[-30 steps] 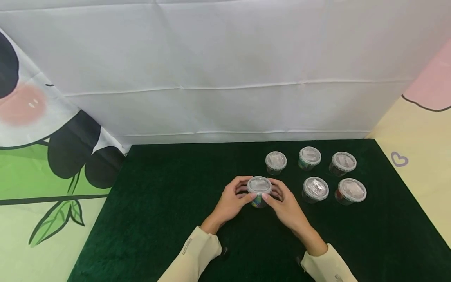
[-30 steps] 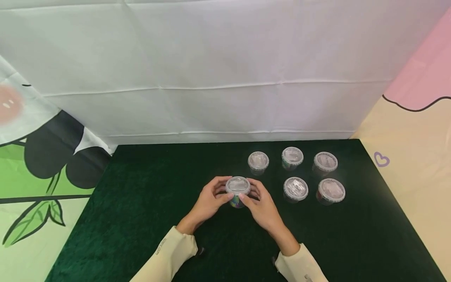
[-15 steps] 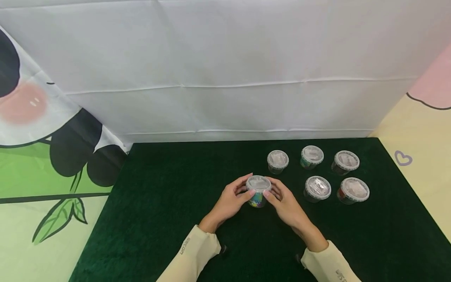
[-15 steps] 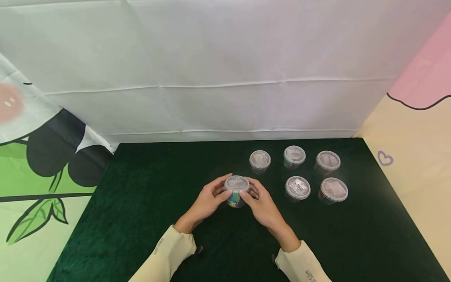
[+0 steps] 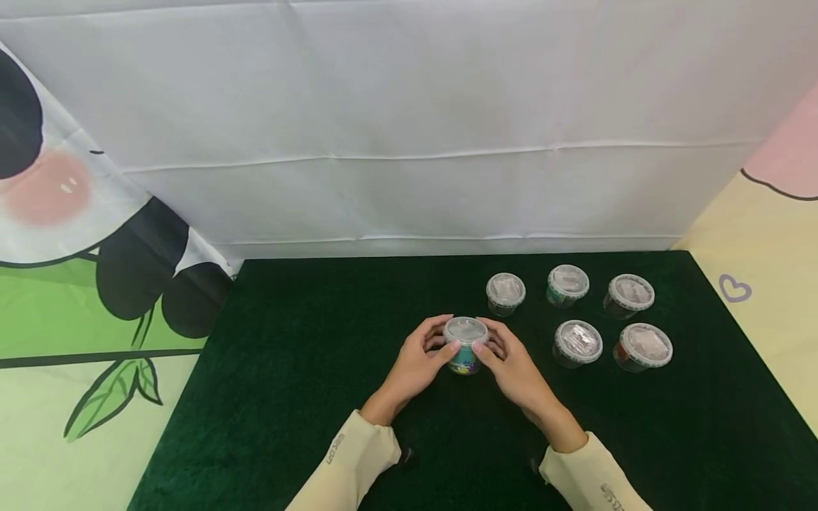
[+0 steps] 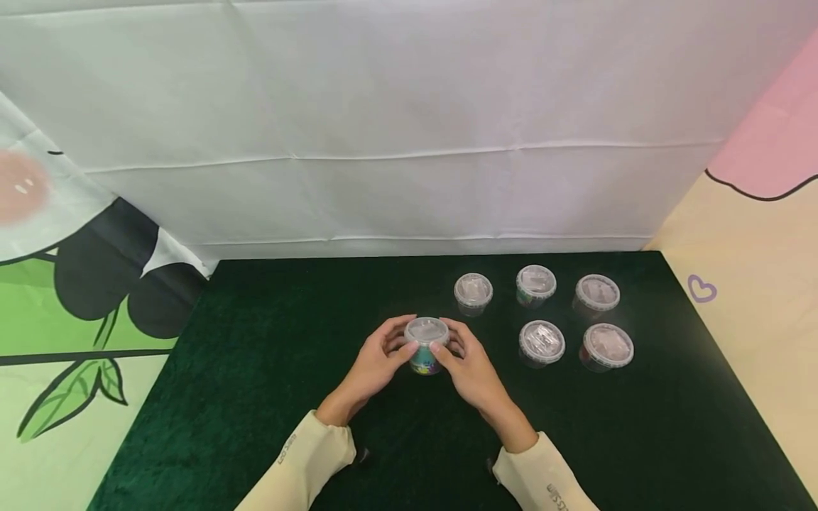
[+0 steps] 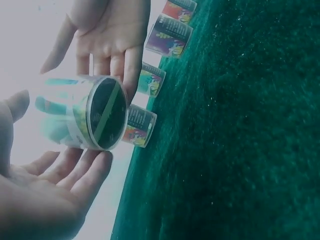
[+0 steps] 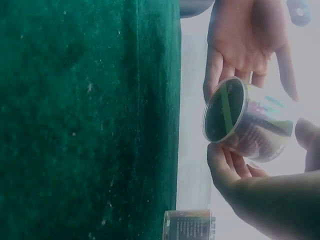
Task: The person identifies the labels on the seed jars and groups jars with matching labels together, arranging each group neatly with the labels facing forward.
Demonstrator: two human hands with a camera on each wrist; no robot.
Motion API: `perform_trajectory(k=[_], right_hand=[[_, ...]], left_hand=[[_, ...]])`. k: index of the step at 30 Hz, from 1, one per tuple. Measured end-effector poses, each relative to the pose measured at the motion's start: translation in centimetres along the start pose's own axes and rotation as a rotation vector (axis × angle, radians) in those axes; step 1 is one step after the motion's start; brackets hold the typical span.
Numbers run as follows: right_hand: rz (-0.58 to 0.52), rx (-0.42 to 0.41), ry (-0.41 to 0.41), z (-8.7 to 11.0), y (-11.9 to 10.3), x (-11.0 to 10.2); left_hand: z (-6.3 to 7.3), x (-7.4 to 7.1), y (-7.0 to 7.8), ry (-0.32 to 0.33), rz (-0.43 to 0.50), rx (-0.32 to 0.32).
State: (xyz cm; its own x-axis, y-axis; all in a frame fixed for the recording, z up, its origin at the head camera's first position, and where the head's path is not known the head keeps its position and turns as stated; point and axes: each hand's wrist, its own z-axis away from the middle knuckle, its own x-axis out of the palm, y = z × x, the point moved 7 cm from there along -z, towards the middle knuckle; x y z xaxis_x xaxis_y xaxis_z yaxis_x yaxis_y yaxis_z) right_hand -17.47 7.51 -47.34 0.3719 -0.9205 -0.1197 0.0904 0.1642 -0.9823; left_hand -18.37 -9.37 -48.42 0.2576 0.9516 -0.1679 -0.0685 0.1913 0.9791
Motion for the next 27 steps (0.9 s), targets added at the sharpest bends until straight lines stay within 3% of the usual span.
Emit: perform_trajectory(k=[6, 13, 23, 27], right_hand=[[-0.036, 0.006, -0.025, 0.1, 0.1, 0.2], [-0.003, 0.014, 0.026, 0.0, -0.2, 0.5], [-0.068, 0.033, -0.044, -0.4, 0.0, 0.9], [-0.082, 0.045, -0.034, -0.5, -0.1, 1.2]], left_hand=[[0.4, 0.0, -0.1, -0.036, 0.041, -0.013], [0.7, -0.3, 0.0, 0.032, 0.017, -0.008], [0.7, -0.6, -0.4, 0.014, 0.062, -0.042], [0.8, -0.8, -0.4, 0.051, 0.058, -0.039]])
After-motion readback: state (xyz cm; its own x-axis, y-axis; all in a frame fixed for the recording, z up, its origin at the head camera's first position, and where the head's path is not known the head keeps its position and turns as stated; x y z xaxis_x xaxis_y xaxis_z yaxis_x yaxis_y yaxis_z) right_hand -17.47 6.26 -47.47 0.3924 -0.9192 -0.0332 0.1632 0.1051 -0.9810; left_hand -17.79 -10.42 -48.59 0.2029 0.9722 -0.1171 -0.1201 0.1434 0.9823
